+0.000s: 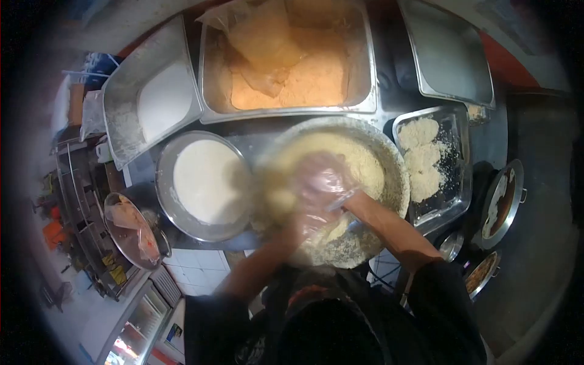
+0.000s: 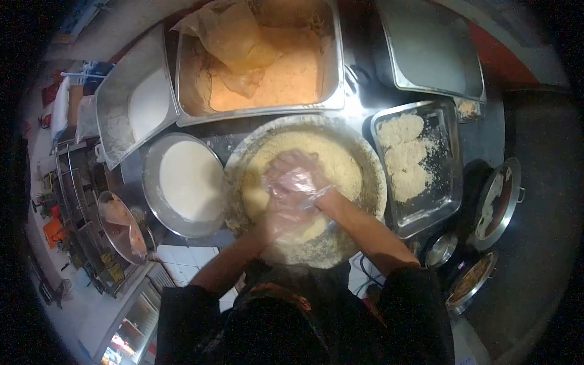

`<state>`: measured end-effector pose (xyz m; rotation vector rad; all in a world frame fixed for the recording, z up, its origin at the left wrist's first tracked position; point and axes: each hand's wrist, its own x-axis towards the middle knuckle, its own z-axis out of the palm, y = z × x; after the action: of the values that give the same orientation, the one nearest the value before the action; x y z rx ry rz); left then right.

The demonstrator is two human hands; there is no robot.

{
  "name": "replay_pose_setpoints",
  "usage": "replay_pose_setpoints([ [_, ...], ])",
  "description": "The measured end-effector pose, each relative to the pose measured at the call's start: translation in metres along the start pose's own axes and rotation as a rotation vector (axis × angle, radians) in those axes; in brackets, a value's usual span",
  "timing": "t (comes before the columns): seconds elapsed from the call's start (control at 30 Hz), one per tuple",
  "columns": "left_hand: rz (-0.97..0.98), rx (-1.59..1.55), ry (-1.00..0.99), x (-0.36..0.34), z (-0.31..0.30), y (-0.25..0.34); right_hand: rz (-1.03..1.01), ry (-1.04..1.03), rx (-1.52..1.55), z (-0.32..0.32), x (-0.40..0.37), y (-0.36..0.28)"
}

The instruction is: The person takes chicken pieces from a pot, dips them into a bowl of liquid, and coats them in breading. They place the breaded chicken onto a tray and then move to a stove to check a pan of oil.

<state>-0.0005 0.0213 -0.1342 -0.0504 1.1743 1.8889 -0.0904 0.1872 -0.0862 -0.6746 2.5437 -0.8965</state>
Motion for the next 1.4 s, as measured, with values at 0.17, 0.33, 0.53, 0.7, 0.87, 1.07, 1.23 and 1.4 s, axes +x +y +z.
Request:
replay_pose_setpoints([
  [0.17,0.026,-0.127,-0.086,-0.005,-0.008,0.011,-0.028,0.191,1.158,0.03,-0.002,0.013],
  [0.33,-0.111,0.078,0.044,-0.021,-0.035,-0.037,0.216,0.003,0.259,-0.005,-0.002,-0.037],
  [0.53,-0.025,0.097,-0.013,-0.013,-0.028,0.005,-0.004,0.031,-0.14,0.034,0.004,-0.027],
  [0.7,-0.063,0.161,0.023,-0.028,-0.032,0.003,0.136,0.023,0.311,0.045,0.014,-0.041],
  [0.87,-0.021,0.249,0.023,-0.027,-0.028,0.011,0.056,0.13,-0.047,0.045,0.012,-0.049],
  [1.07,-0.03,0.353,0.06,-0.032,-0.032,0.014,-0.05,0.382,-0.139,0.051,0.01,-0.064],
  [1.23,-0.082,1.003,0.098,-0.014,-0.02,0.034,0.034,0.317,-0.14,0.028,0.014,-0.063],
  [1.4,-0.092,1.948,-0.011,-0.052,0.049,0.101,0.502,0.387,0.029,-0.065,-0.063,-0.113],
])
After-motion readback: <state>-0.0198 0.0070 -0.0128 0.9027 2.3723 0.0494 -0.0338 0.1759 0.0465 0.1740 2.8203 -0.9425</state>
